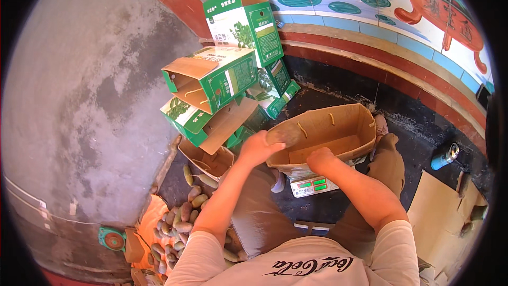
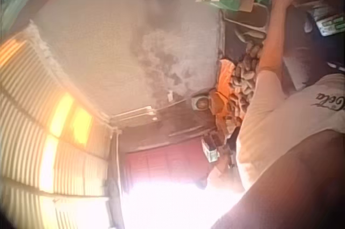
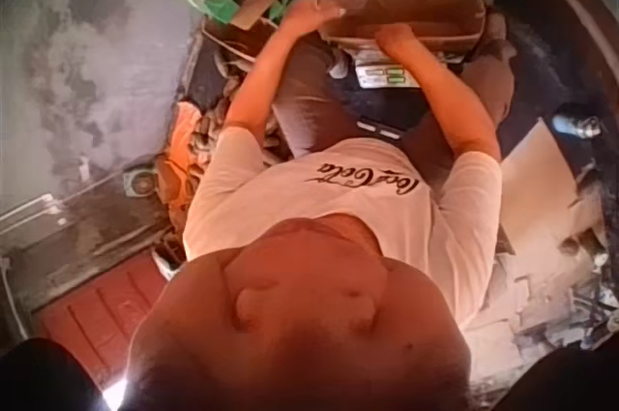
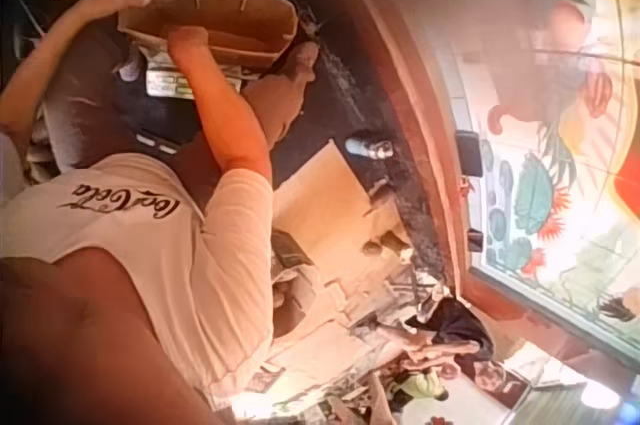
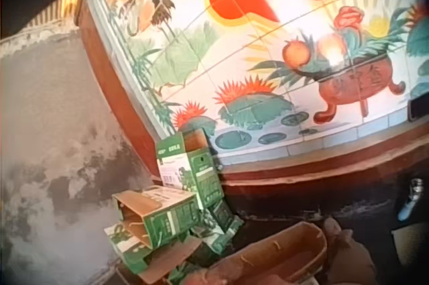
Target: Sorting taro or sweet potatoes from a pile into bags and boxes and weighing them on a scale.
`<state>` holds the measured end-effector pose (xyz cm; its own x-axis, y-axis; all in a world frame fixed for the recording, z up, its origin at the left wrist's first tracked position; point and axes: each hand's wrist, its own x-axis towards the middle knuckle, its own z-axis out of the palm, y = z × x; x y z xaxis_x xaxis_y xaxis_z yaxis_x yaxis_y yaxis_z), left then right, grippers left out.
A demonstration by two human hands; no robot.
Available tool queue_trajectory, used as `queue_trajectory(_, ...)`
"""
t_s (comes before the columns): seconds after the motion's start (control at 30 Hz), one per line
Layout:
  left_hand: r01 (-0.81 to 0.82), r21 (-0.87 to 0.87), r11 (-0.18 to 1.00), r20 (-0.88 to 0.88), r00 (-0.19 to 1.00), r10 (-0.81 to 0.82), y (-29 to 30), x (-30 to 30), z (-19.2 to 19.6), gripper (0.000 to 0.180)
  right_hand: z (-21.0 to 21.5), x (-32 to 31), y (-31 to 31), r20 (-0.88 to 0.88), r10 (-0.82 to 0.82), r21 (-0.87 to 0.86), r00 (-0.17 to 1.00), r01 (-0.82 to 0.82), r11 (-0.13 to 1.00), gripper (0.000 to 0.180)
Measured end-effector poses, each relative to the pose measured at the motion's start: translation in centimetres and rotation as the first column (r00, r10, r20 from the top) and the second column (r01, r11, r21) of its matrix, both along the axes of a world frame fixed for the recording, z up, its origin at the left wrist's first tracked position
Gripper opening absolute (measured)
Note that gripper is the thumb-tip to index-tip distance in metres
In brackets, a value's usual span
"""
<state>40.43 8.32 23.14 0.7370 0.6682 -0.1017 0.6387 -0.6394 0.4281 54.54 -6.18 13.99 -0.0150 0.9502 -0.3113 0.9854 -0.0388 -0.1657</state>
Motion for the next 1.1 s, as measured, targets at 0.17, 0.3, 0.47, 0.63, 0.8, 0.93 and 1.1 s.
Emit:
queue_trajectory(0.17, 0.113, -0.049, 0.992, -0.279, 0.953, -0.122, -1.0, 3.5, -3.2, 0.069, 0.1, -0.2, 0.3, 0.021, 0.018, -0.015, 1.000, -0.018, 1.000, 0.022)
queue_trajectory(0.3, 0.127, -0.121, 0.984, -0.256, 0.954, -0.154, -2.1, 4.2, -5.5, 0.062, -0.4, 0.2, 0.5, -0.053, 0.012, -0.029, 0.999, -0.014, 0.999, 0.021)
queue_trajectory(0.47, 0.269, -0.240, 0.933, -0.007, 0.960, -0.279, -1.8, 3.7, -6.3, 0.031, 0.4, 0.3, 0.5, -0.020, 0.028, 0.023, 0.999, -0.027, 0.999, 0.020)
queue_trajectory(0.63, 0.244, 0.030, 0.969, 0.436, 0.869, -0.232, -3.5, 0.5, -0.3, 0.020, 0.4, -0.1, 0.4, -0.002, 0.028, -0.004, 1.000, -0.028, 1.000, 0.020)
queue_trajectory(0.8, -0.156, 0.125, 0.980, 0.744, 0.668, 0.011, -2.3, -6.3, 1.5, 0.012, -1.0, 0.5, 0.3, 0.029, 0.051, -0.022, 0.998, -0.050, 0.999, 0.020)
queue_trajectory(0.93, -0.504, 0.124, 0.855, 0.699, 0.656, 0.286, -0.7, -13.5, -1.1, 0.011, -2.2, 0.9, 0.6, 0.047, 0.061, 0.036, 0.997, -0.062, 0.997, 0.017)
queue_trajectory(1.1, -0.641, -0.032, 0.767, 0.503, 0.653, 0.566, -1.7, -23.9, -14.2, 0.012, -1.3, 0.5, 0.9, 0.009, 0.030, 0.098, 1.000, -0.030, 0.995, 0.014)
